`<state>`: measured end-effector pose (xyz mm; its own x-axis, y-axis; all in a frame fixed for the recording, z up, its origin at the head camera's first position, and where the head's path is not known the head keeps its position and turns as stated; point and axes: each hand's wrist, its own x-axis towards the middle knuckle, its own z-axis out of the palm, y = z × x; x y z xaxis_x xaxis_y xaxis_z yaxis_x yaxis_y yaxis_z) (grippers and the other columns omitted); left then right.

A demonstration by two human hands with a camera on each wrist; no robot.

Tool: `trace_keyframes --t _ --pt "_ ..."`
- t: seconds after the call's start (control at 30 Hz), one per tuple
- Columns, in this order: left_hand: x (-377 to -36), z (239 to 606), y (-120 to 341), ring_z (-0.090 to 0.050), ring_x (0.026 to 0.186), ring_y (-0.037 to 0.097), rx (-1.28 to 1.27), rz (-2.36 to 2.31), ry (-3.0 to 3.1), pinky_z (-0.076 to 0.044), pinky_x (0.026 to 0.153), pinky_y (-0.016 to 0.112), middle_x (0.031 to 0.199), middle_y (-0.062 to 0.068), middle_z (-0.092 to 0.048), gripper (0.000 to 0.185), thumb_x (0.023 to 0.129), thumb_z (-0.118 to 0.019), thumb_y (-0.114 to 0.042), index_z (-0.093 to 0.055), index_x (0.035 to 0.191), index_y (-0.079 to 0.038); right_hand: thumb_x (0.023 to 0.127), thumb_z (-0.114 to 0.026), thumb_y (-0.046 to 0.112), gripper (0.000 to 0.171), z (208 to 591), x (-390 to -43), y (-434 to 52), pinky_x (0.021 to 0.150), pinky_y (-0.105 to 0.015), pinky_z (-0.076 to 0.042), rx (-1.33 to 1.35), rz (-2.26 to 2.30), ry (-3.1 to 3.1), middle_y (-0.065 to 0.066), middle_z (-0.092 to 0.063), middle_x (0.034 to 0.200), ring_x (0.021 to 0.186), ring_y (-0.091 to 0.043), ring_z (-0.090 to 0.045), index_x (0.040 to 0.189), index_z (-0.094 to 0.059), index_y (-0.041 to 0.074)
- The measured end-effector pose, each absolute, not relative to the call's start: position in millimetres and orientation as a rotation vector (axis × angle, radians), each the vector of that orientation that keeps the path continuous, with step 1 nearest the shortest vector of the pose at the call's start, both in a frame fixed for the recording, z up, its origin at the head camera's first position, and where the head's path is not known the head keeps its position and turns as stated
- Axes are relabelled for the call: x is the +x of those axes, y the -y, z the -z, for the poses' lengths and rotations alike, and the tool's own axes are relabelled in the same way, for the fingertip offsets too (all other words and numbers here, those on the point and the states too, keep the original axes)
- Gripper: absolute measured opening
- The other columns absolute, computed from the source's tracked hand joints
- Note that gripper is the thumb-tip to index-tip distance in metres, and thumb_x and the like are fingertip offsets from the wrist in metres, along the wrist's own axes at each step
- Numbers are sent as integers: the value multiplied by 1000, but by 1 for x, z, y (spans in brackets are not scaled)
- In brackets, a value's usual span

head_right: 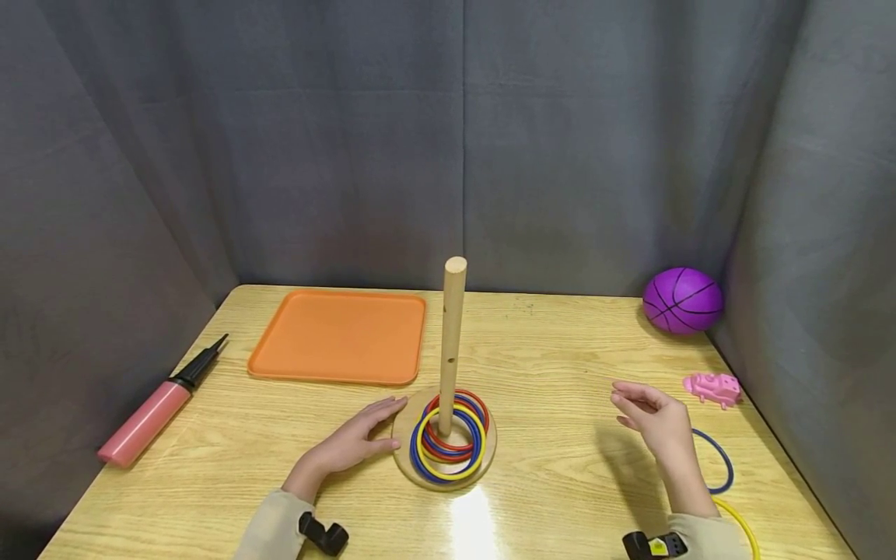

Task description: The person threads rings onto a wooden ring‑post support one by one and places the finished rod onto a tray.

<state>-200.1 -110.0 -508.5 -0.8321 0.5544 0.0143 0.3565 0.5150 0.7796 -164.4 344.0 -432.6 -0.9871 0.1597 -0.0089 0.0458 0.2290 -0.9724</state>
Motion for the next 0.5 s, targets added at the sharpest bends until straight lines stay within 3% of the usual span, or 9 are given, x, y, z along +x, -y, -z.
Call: trace_keyframes --t 0.23,0.5 --pt "-201 509 111 -21 149 36 790 -1209 -2525 -21 118 60 158 11 -32 68 94 -62 -33 -34 151 -9 93 -66 15 22 441 -161 -389 66 -12 -55 -204 -1811 2401 31 -66 84 77 14 -62 91 -71 37" --pt "-201 510 111 -20 149 35 786 -1212 -2517 -20 118 60 158 11 -32 69 94 -62 -34 -33 152 -9 90 -69 10 29 448 -158 -419 61 -12 -55 -293 -1851 2305 29 -68 77 71 13 -64 83 -73 38"
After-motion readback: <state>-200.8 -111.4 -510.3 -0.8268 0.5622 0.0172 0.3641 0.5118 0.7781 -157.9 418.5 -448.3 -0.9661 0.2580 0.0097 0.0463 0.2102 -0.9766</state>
